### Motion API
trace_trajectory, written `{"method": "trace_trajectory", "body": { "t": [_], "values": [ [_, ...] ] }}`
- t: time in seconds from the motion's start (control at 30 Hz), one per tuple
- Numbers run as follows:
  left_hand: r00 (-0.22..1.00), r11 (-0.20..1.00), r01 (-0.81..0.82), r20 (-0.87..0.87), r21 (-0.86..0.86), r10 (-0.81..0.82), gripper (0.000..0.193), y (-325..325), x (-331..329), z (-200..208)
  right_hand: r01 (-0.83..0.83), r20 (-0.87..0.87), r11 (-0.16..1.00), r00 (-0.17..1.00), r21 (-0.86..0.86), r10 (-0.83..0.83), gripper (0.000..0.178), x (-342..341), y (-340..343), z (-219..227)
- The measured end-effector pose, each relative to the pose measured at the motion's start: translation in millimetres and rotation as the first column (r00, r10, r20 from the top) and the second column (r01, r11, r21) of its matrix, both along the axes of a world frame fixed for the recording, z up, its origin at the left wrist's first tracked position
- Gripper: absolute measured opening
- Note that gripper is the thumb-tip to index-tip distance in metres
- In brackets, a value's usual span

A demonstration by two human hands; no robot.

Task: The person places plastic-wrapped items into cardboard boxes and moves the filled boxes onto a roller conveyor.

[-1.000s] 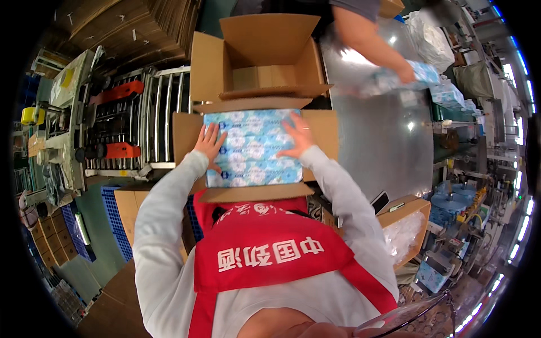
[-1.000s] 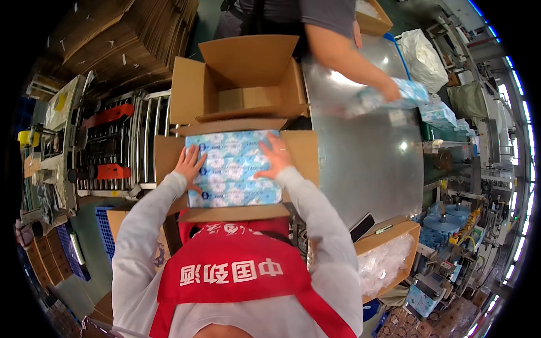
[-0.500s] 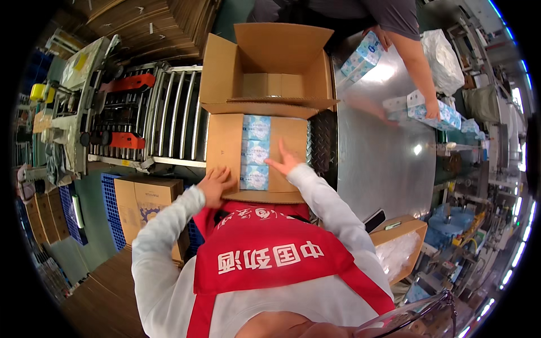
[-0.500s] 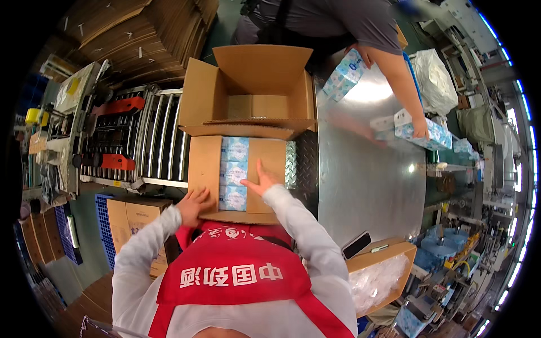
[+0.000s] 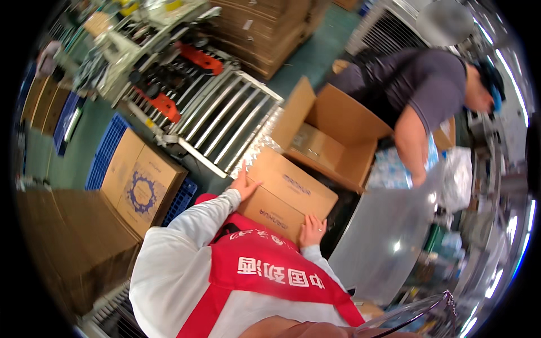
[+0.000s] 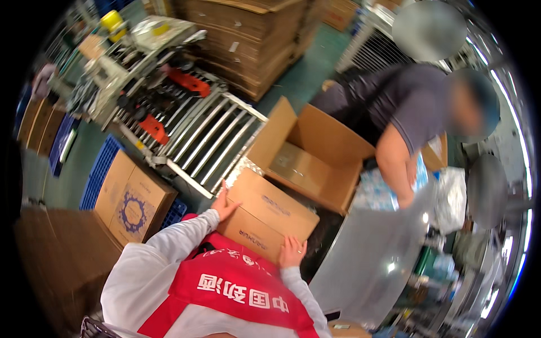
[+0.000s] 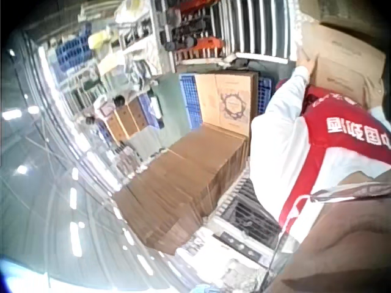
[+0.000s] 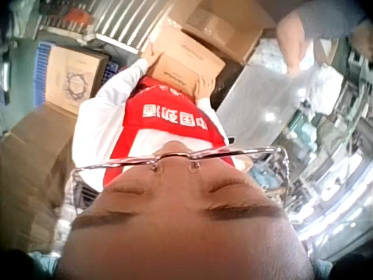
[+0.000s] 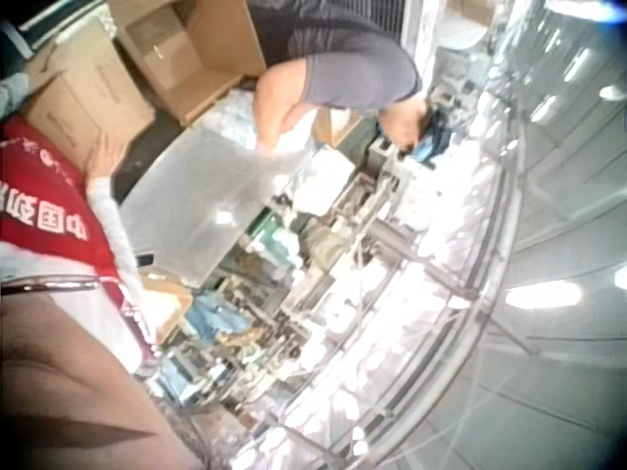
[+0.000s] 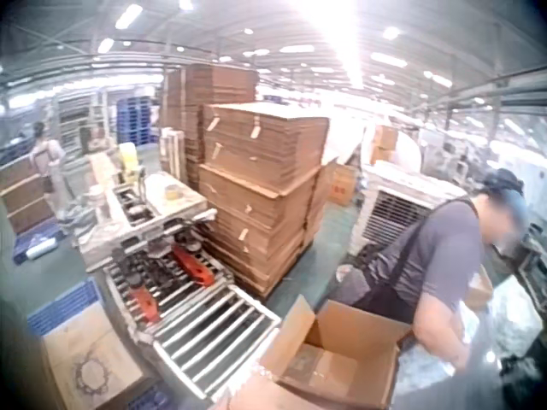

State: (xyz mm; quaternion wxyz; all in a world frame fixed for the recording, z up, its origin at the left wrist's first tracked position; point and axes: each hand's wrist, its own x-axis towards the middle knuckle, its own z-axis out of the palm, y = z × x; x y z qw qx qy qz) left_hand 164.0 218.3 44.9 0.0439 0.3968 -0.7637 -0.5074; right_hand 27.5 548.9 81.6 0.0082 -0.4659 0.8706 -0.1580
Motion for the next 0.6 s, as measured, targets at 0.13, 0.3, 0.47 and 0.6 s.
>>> {"method": "trace_trajectory", "body": {
  "t": [0.13, 0.3, 0.47, 0.6],
  "values": [
    [0.999, 0.999, 0.022, 0.025, 0.036, -0.023, 0.117, -8, -21, 24, 0.8, 0.832, 0.589, 0.403, -0.118, -0.381, 0.055, -45, -10, -35],
    [0.98, 0.98, 0.199, -0.023, 0.023, -0.199, 0.118, -86, -19, 1, 0.808, 0.996, 0.582, -0.077, 0.092, -0.049, 0.066, 11, -42, -57],
    [0.973, 0.669, 0.227, 0.188, -0.708, -0.132, 0.106, -250, -15, 10, 0.736, 0.928, 0.566, -0.312, 0.372, -0.204, 0.061, 78, -196, -98],
    [0.927, 0.536, 0.347, 0.193, -0.77, -0.322, 0.082, -311, -5, 29, 0.729, 0.999, 0.683, 0.002, 0.029, -0.044, 0.058, 30, -362, -206]
  ]
}}
